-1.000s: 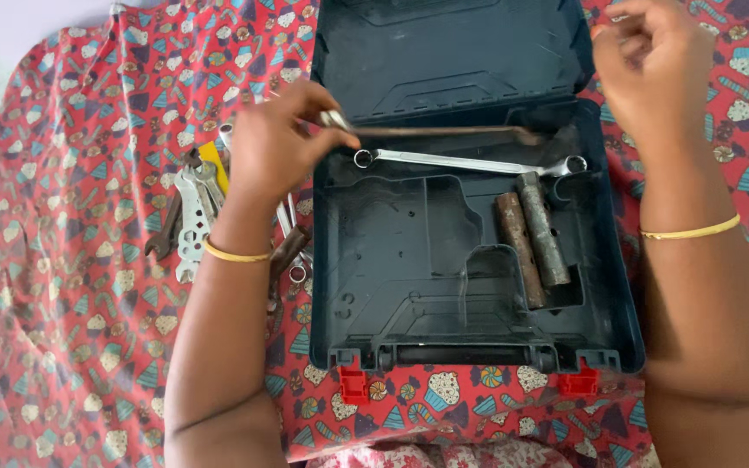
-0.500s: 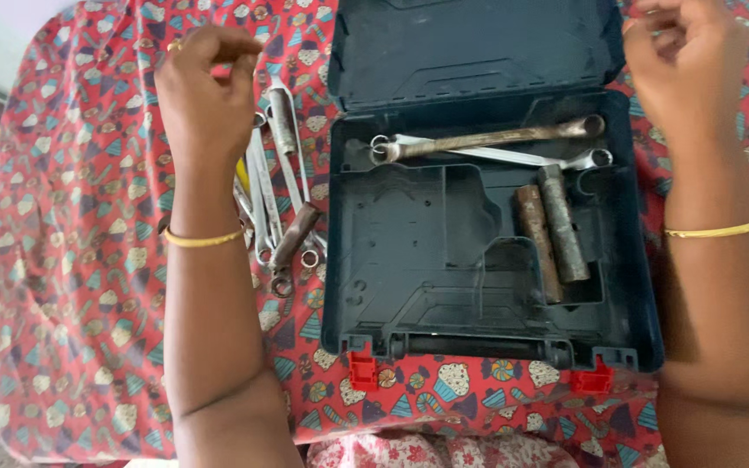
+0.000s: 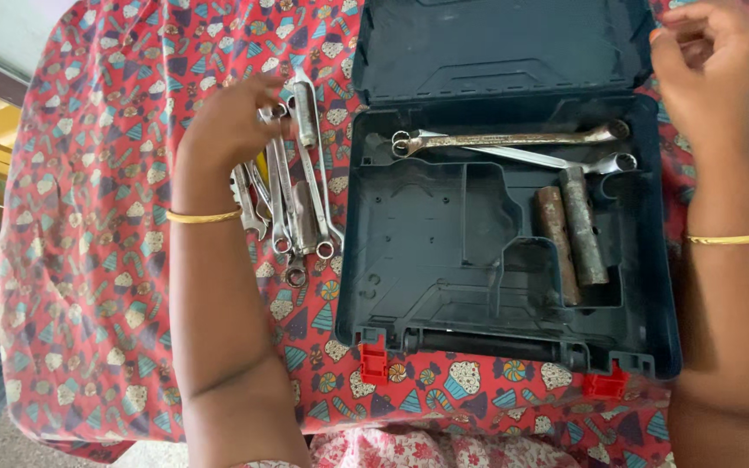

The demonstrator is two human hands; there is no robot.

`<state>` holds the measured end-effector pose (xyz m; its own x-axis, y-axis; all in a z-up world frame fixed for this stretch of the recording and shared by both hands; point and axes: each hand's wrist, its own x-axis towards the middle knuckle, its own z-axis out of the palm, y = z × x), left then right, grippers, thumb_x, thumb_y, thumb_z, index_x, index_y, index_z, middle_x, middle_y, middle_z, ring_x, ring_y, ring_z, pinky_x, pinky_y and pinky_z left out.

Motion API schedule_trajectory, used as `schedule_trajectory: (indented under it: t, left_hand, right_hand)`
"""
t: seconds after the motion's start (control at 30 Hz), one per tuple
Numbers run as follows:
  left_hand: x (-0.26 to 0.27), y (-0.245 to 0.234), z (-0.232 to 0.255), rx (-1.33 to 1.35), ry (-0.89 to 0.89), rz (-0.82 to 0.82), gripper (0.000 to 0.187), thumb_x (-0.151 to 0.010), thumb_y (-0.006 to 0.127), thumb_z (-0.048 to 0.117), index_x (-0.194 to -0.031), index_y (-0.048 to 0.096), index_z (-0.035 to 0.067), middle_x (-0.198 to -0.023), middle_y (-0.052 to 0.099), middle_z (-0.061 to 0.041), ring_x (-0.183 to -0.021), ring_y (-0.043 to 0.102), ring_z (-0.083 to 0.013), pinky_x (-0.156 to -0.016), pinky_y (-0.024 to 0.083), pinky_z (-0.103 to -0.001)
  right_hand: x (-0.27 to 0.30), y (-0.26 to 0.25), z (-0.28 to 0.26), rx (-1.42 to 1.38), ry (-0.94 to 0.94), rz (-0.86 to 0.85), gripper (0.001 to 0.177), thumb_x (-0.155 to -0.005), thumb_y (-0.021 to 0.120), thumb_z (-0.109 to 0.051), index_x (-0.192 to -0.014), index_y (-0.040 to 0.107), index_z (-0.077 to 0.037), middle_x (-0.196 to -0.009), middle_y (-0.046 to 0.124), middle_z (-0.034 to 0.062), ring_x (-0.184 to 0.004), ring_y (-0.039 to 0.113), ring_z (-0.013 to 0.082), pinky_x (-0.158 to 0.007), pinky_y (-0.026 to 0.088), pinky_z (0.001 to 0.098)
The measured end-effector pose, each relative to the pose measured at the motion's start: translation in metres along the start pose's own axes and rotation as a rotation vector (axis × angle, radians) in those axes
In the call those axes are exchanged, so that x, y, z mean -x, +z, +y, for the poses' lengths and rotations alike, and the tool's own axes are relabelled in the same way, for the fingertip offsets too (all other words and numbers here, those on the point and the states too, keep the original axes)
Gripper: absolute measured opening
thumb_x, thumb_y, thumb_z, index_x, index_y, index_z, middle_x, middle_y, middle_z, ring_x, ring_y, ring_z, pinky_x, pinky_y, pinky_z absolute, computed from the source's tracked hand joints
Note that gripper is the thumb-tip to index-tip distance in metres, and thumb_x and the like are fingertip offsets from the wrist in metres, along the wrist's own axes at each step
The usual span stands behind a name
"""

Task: The person removes various tools from a black toolbox, places them on a patterned cloth, and then returns them into the toolbox. The tools include wrenches, sockets, and a yellow tool. The person arranges the tools inside the toolbox in a somewhat organized manner.

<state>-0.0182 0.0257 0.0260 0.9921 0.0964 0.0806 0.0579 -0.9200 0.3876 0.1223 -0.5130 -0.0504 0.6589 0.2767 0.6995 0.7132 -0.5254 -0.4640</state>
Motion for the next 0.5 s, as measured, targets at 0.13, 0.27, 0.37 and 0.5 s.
schedule_trajectory:
  t: [0.13,0.27,0.37,0.5]
  left_hand:
    - [-0.002,0.006,-0.001,-0.040,-0.131,-0.085,0.064,-0.070,0.089,0.022,-0.130,0.068,0.014,-0.118,0.074,-0.008,-0.108,0.069,-0.0276,-0.092,0.053,-0.044]
    - [-0.009,0.022,0.007,-0.060,-0.223,0.123,0.060,-0.068,0.087,0.014,-0.126,0.070,0.012,-0.103,0.078,-0.009,-0.103,0.072,-0.0262,-0.092,0.055,-0.042]
    - [-0.009,0.019,0.018,-0.100,-0.220,0.265,0.068,-0.060,0.091,0.014,-0.123,0.068,0.009,-0.099,0.075,-0.011,-0.098,0.071,-0.0283,-0.088,0.055,-0.043]
    - [0.005,-0.020,0.045,0.091,-0.221,0.475,0.078,-0.064,0.093,0.014,-0.135,0.060,0.007,-0.107,0.071,-0.012,-0.088,0.072,-0.0239,-0.081,0.057,-0.040]
  right_hand:
    - [0.004,0.000,0.005,-0.046,-0.006,0.012,0.013,-0.104,0.060,0.010,-0.116,0.064,0.009,-0.110,0.075,0.0168,-0.097,0.072,0.0156,-0.088,0.057,0.0262]
    - [0.002,0.000,0.005,-0.102,0.024,0.003,0.012,-0.105,0.061,0.009,-0.116,0.063,0.009,-0.108,0.073,0.0159,-0.096,0.072,0.0154,-0.088,0.056,0.0264]
    - [0.000,0.001,-0.001,-0.141,0.079,0.011,0.012,-0.107,0.064,0.006,-0.119,0.065,0.008,-0.108,0.073,0.0141,-0.098,0.071,0.0151,-0.086,0.056,0.0261]
    - [-0.003,-0.004,-0.009,-0.001,-0.064,0.017,0.010,-0.106,0.063,0.011,-0.115,0.064,0.010,-0.107,0.073,0.0177,-0.101,0.073,0.0192,-0.086,0.057,0.0272]
